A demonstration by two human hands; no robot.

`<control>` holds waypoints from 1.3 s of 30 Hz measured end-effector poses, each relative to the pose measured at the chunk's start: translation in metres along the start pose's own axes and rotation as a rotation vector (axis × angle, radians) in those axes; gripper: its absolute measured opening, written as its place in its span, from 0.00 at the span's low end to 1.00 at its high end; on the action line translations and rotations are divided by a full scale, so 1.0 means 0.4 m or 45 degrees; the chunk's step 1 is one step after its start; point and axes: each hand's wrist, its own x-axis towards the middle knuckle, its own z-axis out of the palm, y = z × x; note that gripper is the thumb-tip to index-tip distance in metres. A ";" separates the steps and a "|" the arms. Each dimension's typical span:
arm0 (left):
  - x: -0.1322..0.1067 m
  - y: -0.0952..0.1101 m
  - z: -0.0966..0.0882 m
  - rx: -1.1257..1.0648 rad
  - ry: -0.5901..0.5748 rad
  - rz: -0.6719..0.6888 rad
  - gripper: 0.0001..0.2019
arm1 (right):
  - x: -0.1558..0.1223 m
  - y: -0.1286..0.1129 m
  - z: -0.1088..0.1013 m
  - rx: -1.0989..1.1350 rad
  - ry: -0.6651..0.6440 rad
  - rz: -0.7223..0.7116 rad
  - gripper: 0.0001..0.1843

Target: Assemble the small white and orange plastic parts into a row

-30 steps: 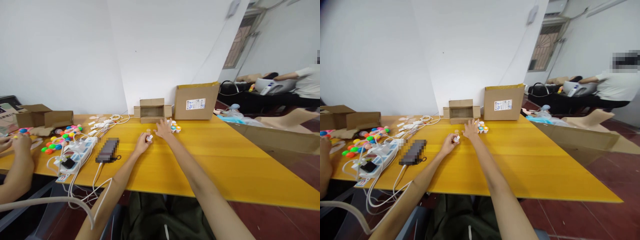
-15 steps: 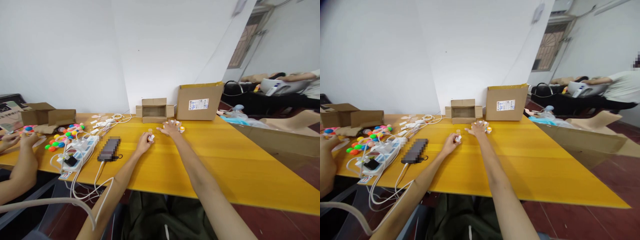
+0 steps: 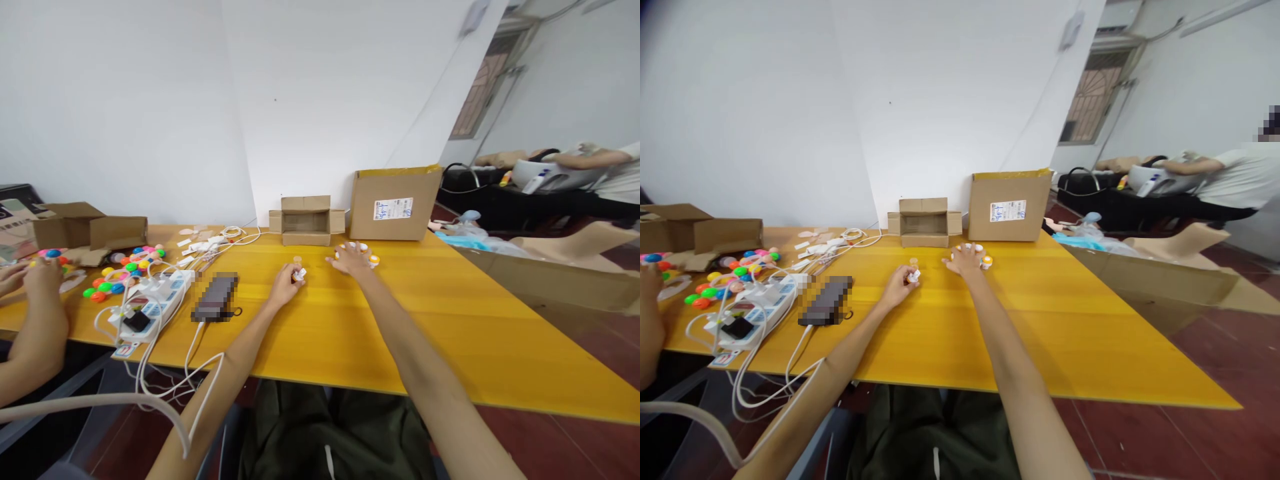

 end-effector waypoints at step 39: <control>-0.001 0.004 0.006 -0.157 -0.084 -0.087 0.15 | -0.065 0.075 0.013 0.027 0.041 -0.258 0.29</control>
